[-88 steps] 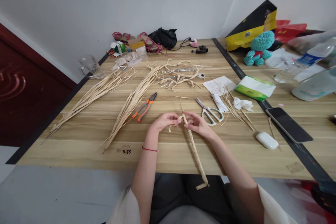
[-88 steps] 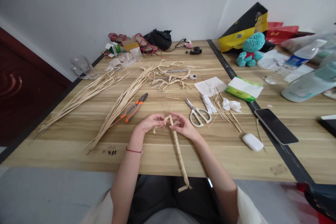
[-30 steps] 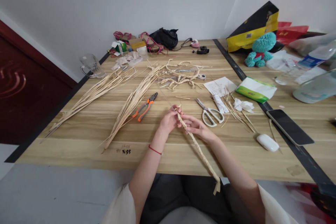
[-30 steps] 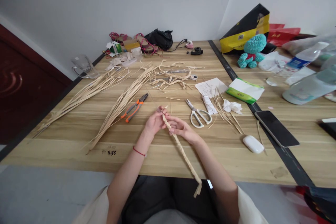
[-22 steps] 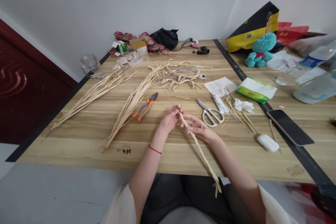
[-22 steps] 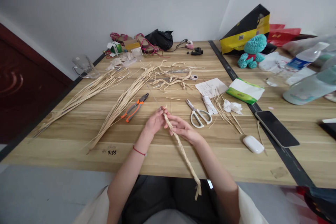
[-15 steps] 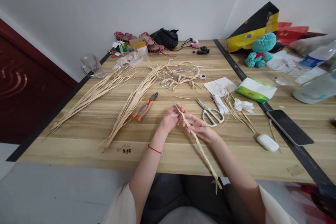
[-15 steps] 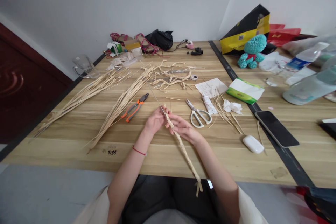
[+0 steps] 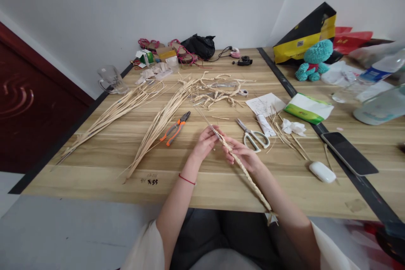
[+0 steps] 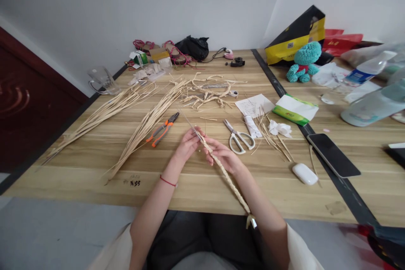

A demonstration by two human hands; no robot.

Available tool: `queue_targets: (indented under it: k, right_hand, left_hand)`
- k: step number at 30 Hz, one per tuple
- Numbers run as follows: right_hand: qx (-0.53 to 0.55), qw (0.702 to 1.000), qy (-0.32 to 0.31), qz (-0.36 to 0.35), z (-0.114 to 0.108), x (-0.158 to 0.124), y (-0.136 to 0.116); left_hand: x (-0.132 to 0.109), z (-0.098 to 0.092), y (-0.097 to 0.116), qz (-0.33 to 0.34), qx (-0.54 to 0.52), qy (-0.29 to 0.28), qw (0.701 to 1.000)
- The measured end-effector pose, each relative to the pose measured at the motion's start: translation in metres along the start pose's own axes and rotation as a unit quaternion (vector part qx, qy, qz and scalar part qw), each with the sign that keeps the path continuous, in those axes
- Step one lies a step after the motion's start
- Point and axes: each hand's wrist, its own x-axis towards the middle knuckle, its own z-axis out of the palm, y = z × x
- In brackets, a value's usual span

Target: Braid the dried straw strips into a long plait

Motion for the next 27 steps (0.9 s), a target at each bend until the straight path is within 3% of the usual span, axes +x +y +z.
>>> queue_targets:
  k: [4, 11, 27]
  right_hand:
    - [0.018, 1.000, 0.019, 0.011, 0.0013, -0.0001, -0.0002]
    - [0.024, 1.000, -0.012, -0.002, 0.0029, 0.0006, 0.0001]
    - [-0.027, 0.998, 0.055, -0.029, 0.0042, 0.0014, -0.0027]
  left_hand:
    - [0.0020, -0.0021, -0.0024, -0.008, 0.007, 0.026, 1.000]
    - [0.0031, -0.0028, -0.0039, 0.020, -0.012, 0.031, 0.999]
    - [0.0041, -0.0041, -0.0068, 0.030, -0.006, 0.054, 0.998]
